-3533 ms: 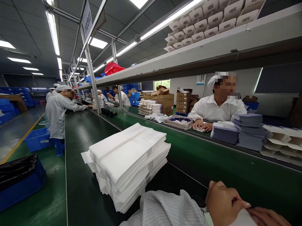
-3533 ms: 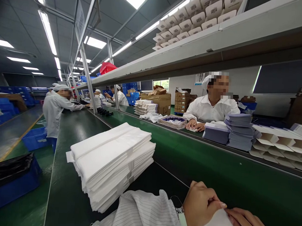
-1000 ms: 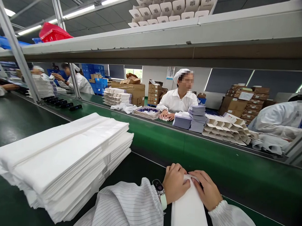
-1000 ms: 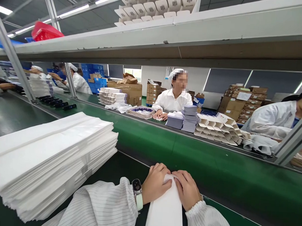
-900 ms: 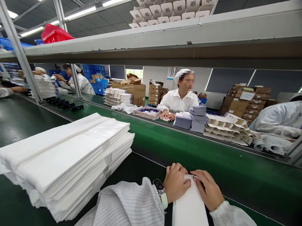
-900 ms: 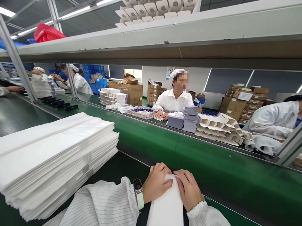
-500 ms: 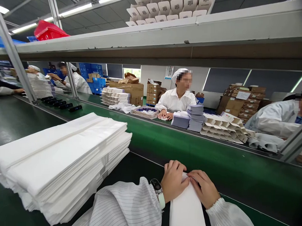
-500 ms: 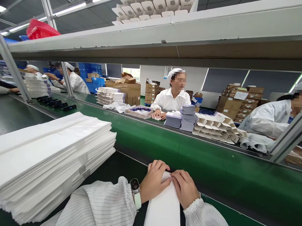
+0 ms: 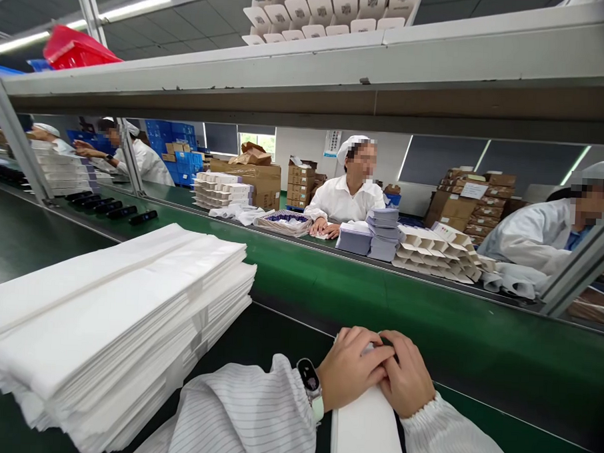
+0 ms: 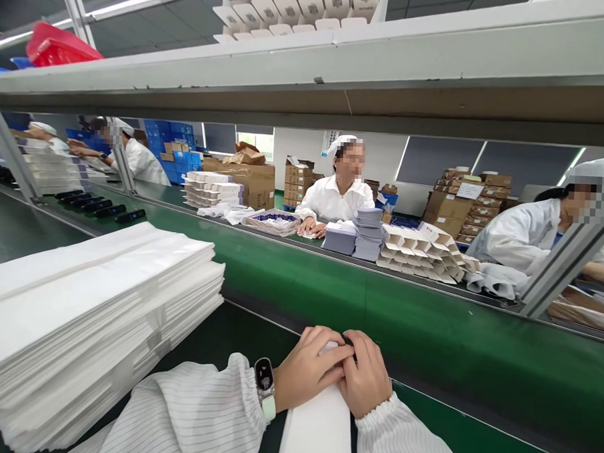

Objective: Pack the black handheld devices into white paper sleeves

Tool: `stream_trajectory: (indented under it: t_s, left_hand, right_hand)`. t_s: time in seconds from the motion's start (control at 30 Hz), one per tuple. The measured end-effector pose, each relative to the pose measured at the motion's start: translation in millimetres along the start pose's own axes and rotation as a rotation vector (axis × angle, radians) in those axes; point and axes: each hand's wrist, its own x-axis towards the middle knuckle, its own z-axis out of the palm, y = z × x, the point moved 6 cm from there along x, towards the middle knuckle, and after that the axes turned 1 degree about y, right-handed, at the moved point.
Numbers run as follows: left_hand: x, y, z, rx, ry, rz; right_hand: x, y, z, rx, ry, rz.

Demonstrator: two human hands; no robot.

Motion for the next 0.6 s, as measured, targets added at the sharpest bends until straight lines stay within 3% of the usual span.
stream_trajectory:
  t_s: [0.17, 0.43, 0.53, 0.6]
  left_hand:
    - [-0.1, 4.7, -3.6, -0.006, 0.107, 0.096]
    - [-3.2, 8.3, -10.6, -0.05, 0.319, 0.194]
    - [-3.6, 2.4, -4.3, -0.035, 0.28, 0.138]
    - [-2.5, -9.3, 4.4, -0.056, 0.18, -0.008]
  right_hand:
    - [-2.8, -0.3, 1.8, 0.013, 0.037, -0.018]
    - [-1.3, -1.8, 5.6, 0.081, -0.041, -0.007]
    - [-1.8, 0.7, 8.3, 0.079, -0.071, 0.007]
    - [-3.1, 3.4, 12.0, 0.074, -0.109, 0.019]
